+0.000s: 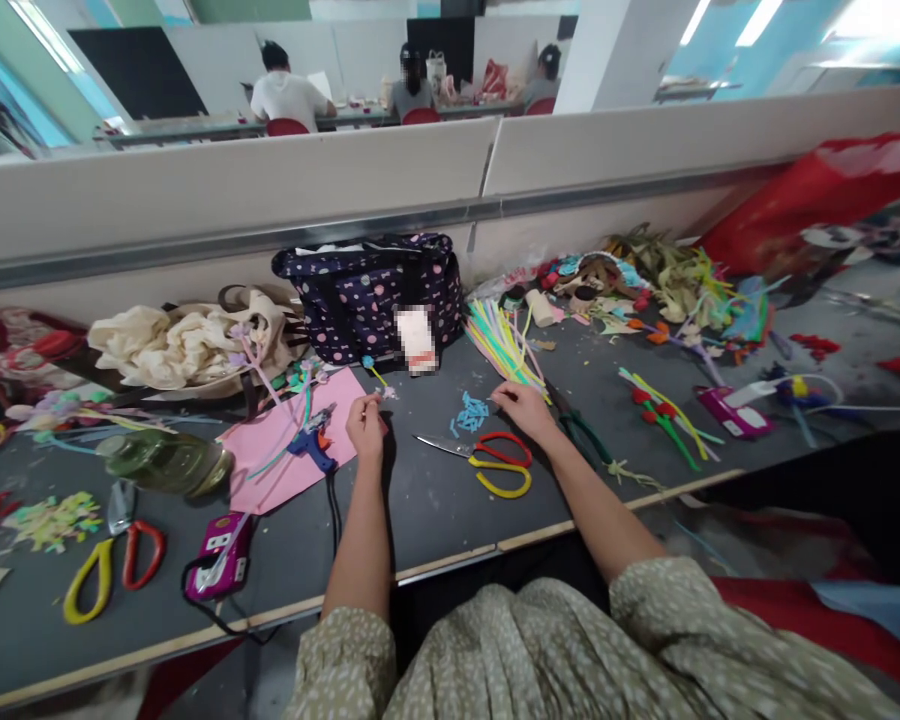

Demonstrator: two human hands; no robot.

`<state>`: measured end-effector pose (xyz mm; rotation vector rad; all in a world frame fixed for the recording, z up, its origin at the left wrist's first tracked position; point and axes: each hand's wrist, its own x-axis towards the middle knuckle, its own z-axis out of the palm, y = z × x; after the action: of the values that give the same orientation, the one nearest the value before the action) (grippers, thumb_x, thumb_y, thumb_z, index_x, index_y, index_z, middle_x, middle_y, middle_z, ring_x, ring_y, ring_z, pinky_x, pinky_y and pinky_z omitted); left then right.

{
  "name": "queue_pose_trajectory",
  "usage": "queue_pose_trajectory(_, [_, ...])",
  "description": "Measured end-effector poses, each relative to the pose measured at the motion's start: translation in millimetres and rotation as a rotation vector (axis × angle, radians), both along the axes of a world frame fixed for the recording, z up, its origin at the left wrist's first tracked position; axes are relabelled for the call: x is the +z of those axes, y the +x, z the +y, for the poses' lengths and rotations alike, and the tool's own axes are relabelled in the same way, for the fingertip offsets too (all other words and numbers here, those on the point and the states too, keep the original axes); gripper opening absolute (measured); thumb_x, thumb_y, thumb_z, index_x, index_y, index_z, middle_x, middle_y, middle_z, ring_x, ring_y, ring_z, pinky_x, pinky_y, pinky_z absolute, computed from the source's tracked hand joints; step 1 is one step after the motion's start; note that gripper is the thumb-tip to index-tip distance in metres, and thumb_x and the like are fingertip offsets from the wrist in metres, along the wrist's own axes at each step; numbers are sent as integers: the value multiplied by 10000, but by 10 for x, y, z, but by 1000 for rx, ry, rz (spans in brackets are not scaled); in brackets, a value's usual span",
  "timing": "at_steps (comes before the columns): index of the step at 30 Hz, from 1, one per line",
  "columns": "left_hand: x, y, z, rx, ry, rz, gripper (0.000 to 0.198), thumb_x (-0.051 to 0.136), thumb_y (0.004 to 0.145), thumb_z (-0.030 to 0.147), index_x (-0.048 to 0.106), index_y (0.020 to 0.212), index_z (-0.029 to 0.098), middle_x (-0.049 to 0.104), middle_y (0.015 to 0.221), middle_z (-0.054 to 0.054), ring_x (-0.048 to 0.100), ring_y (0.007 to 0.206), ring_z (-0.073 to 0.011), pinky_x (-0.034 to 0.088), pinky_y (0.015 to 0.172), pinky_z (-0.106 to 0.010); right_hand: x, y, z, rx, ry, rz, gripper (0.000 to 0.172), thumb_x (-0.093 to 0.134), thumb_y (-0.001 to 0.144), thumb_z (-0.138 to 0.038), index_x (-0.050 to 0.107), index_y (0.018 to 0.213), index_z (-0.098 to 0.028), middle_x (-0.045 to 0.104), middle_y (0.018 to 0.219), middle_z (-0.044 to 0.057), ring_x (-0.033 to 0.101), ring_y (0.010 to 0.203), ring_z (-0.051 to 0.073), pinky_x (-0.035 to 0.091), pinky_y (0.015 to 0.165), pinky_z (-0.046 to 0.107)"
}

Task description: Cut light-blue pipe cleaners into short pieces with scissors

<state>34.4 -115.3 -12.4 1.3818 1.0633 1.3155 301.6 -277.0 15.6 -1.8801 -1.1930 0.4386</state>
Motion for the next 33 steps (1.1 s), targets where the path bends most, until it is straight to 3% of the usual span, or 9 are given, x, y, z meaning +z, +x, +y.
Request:
queue_pose_trajectory(4, [47,-6,27,56,33,103,245,592,874,394,643,798,167,529,613,24,486,539,-106,390,506,-212,-44,-99,69,108,-42,-48,153,619,832,-243,771,851,-229,774,927,44,692,885,217,499,881,346])
queue_pose_trajectory(9, [126,39,42,61,37,250,153,572,848,298,665,857,176,634,730,-13,542,614,-131,429,564,-226,-77,-32,82,98,-67,-105,294,526,899,-142,767,1055,-205,754,1084,105,679,1000,253,494,930,393])
queue_pose_trajectory(14, [138,228,-76,-131,-10,365,171,539,787,181,680,884,185,707,835,-39,602,650,-147,472,630,-260,-109,-85,221,124,-52,-142,372,539,837,-35,752,1091,-204,748,1098,94,653,1053,240,467,981,375])
queue_pose_trajectory(17, [117,337,-209,-229,-19,407,179,545,803,211,681,920,201,707,787,-27,619,650,-160,476,651,-279,-80,-111,236,121,-17,-139,330,561,840,-66,754,1075,-197,755,1072,99,657,1043,247,471,976,374])
queue_pose_trajectory(21, [140,372,-385,-185,147,575,201,548,874,364,654,775,225,610,632,1,570,642,-176,441,662,-289,-8,70,17,19,66,-109,278,522,904,-184,744,1071,-202,743,1144,98,646,1094,255,466,996,390])
queue_pose_trajectory(24, [184,374,-493,-193,308,723,295,582,876,392,593,633,225,599,650,-25,554,720,-200,434,714,-307,-3,308,-225,-96,113,-50,279,493,908,-258,746,1010,-194,765,1035,99,678,980,260,501,918,395])
queue_pose_trajectory(27, [206,428,-585,-349,386,849,106,628,837,278,679,757,231,693,804,-56,580,827,-230,450,779,-337,-39,503,-393,-213,194,136,283,522,845,-312,740,951,-166,767,845,86,690,758,229,540,747,352])
queue_pose_trajectory(28, [206,461,-611,-404,386,892,71,635,817,228,705,821,236,713,847,-59,590,852,-238,456,792,-345,-47,549,-427,-229,214,184,299,521,832,-329,735,948,-156,763,818,86,684,708,218,539,684,331])
queue_pose_trajectory(33, [195,701,-644,-568,270,957,271,584,805,124,739,994,242,732,881,-60,647,848,-235,492,794,-340,-23,677,-529,-263,296,315,383,520,803,-406,715,984,-131,757,824,107,672,679,196,472,503,249])
